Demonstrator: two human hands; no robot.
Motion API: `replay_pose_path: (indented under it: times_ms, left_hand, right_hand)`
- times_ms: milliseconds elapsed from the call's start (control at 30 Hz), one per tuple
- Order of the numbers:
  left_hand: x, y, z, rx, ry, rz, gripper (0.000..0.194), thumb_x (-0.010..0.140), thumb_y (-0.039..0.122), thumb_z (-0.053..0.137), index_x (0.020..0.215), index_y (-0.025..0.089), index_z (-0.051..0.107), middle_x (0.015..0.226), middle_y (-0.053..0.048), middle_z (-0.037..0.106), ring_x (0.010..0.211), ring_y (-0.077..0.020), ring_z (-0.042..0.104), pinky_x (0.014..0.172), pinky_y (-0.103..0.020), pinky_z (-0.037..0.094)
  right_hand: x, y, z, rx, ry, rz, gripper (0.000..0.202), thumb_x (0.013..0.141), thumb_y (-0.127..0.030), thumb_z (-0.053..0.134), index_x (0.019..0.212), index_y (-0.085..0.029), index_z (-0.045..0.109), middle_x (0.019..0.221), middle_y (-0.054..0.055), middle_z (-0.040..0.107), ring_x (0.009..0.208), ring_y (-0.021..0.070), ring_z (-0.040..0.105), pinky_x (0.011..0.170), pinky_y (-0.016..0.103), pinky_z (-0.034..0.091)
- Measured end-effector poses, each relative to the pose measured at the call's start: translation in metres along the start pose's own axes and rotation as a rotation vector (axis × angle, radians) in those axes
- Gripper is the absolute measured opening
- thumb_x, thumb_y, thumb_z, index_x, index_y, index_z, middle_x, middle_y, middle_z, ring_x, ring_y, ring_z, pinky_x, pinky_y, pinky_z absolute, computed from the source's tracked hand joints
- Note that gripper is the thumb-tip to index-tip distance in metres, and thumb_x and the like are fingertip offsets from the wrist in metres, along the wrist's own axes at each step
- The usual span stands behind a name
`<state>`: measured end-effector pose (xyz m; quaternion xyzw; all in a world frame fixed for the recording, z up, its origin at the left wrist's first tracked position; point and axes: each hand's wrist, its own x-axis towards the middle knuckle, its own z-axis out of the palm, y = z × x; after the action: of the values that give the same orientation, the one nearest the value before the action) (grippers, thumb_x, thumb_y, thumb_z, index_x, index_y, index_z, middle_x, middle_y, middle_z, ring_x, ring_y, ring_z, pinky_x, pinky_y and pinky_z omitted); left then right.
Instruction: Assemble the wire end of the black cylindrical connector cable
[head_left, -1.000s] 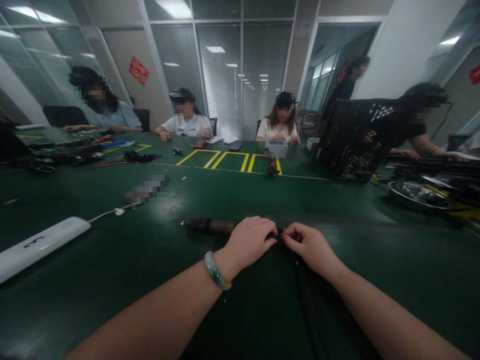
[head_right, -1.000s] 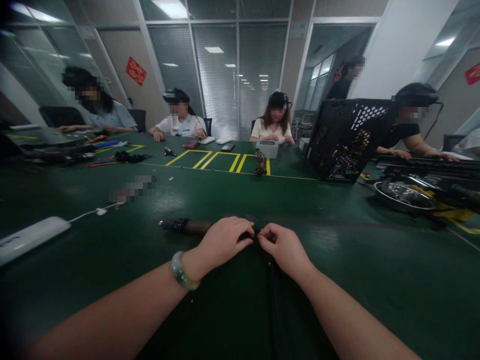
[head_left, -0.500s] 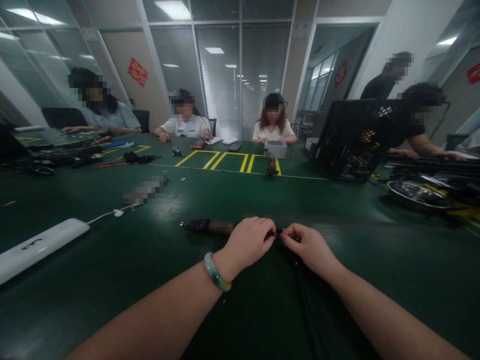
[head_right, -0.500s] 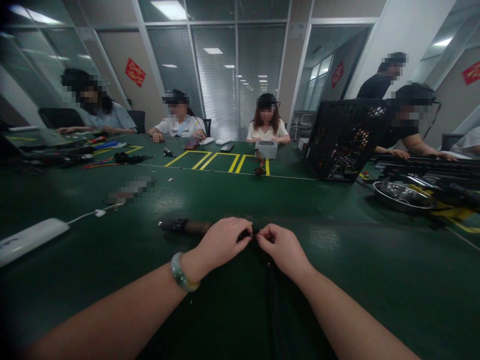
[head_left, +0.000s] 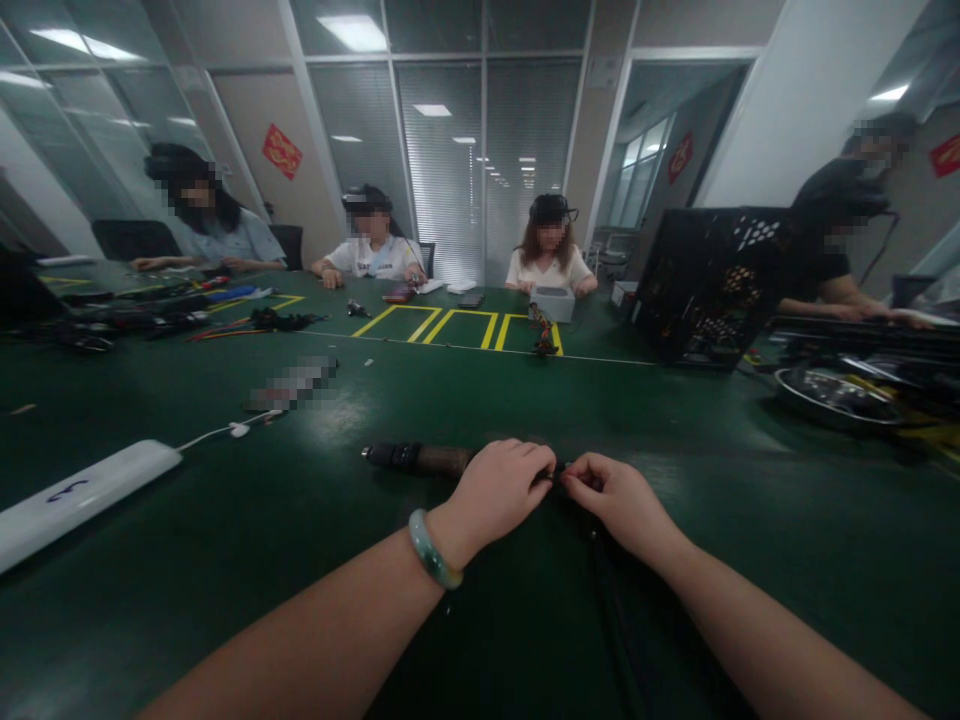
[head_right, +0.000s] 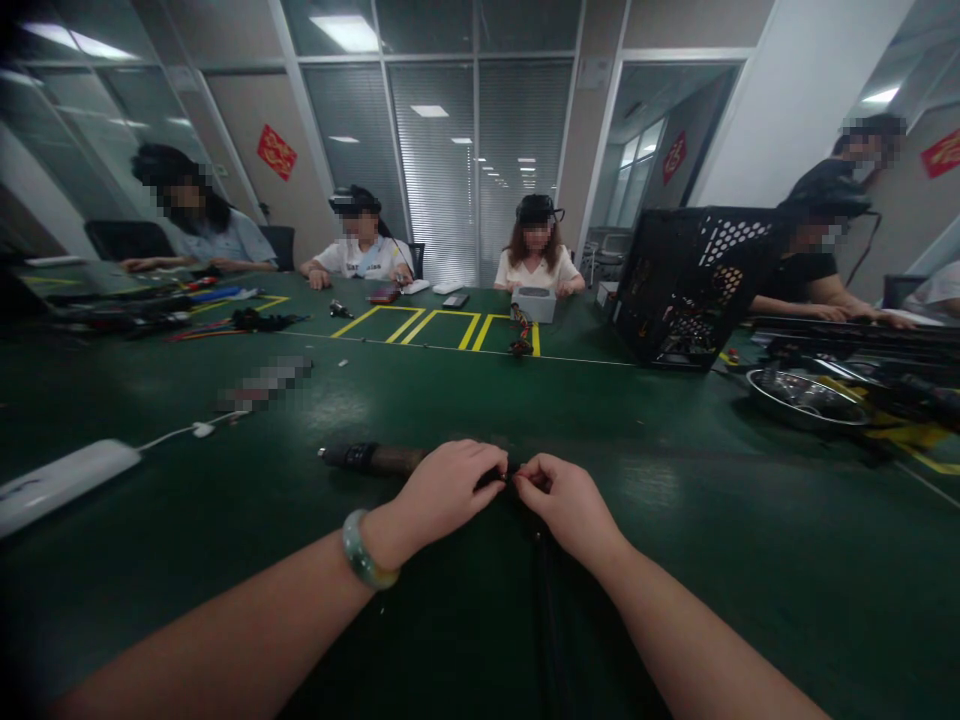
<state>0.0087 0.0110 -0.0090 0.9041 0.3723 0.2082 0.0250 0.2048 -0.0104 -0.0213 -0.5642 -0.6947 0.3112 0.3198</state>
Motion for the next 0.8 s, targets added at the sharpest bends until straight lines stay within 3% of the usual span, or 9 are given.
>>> replay_pose_path:
  times_ms: [800]
  left_hand:
    - [-0.0014,-0.0013,0.0015,-0.056,0.03,0.013,0.011,0.088,0.019,0.057,0.099,0.021,0.057,0.107,-0.002,0.063,0.098,-0.0206,0.058,0.089,-0.038,0.045]
  right_hand:
    - [-0.0006,-0.0007,-0.0012,-0.001,-0.061,-0.009,0.015,0.087,-0.033,0.057,0.088,-0.022,0.067,0.082,-0.002,0.069,0.073,0.0152,0.063,0.062,0.023,0.044]
